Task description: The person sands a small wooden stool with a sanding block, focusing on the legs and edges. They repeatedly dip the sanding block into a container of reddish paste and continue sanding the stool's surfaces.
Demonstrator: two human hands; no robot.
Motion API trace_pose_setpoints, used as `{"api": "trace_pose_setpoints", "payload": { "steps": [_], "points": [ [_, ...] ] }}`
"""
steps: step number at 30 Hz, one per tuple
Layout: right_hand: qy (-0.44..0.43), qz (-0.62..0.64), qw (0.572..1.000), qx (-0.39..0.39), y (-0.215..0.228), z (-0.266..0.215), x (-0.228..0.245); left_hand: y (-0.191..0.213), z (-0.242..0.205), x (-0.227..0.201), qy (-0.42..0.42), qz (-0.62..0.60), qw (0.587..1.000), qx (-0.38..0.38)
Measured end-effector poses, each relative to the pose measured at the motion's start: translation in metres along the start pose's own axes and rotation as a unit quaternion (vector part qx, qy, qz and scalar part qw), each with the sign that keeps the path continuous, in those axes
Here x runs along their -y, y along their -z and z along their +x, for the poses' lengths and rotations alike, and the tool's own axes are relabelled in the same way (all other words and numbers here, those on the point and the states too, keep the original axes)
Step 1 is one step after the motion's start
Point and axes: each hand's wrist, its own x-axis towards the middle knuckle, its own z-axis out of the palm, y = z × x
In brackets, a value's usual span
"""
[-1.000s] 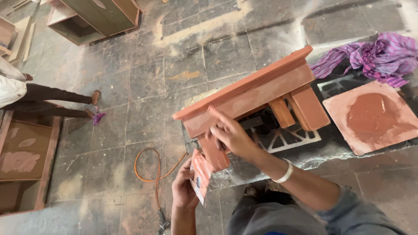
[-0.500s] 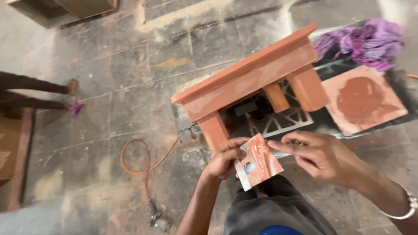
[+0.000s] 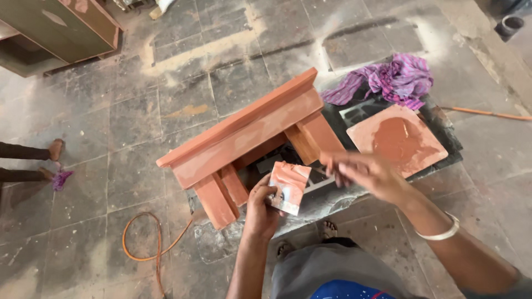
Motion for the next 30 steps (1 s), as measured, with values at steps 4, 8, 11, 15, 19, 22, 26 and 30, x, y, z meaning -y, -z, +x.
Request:
{"api": "trace_pose_setpoints", "payload": {
  "steps": [4,8,11,15,19,22,26,30],
  "points": [
    [-0.041,0.105,0.98,-0.162,0.011,0.036,-0.023,-0.002,0.004,0.009,0.006,-0.009,0.999,0.033],
    [-0.051,-0.009,0.994,-0.097,-0.006,0.032,-0.015,0.002,0.005,0.011,0.037,-0.026,0.996,0.079],
    [0.159,-0.201,0.965,0.057,-0.03,0.01,0.002,0.011,-0.002,0.012,0.115,-0.026,0.988,0.095],
    [0.121,-0.299,0.943,0.079,-0.04,-0.006,0.016,0.029,-0.007,0.016,0.122,-0.091,0.975,0.16],
    [0.044,-0.337,0.938,0.072,-0.036,-0.02,0.019,0.041,-0.01,0.024,0.112,-0.117,0.971,0.176],
    [0.011,-0.125,0.985,0.115,-0.05,-0.023,0.009,0.042,-0.013,0.03,0.176,-0.065,0.964,0.189],
    [-0.12,0.099,0.985,0.077,-0.072,-0.036,-0.021,0.042,-0.016,0.025,0.176,-0.13,0.963,0.157],
    [-0.104,0.12,0.987,0.013,-0.077,-0.043,-0.038,0.038,-0.02,0.029,0.122,-0.097,0.984,0.088]
  ]
}}
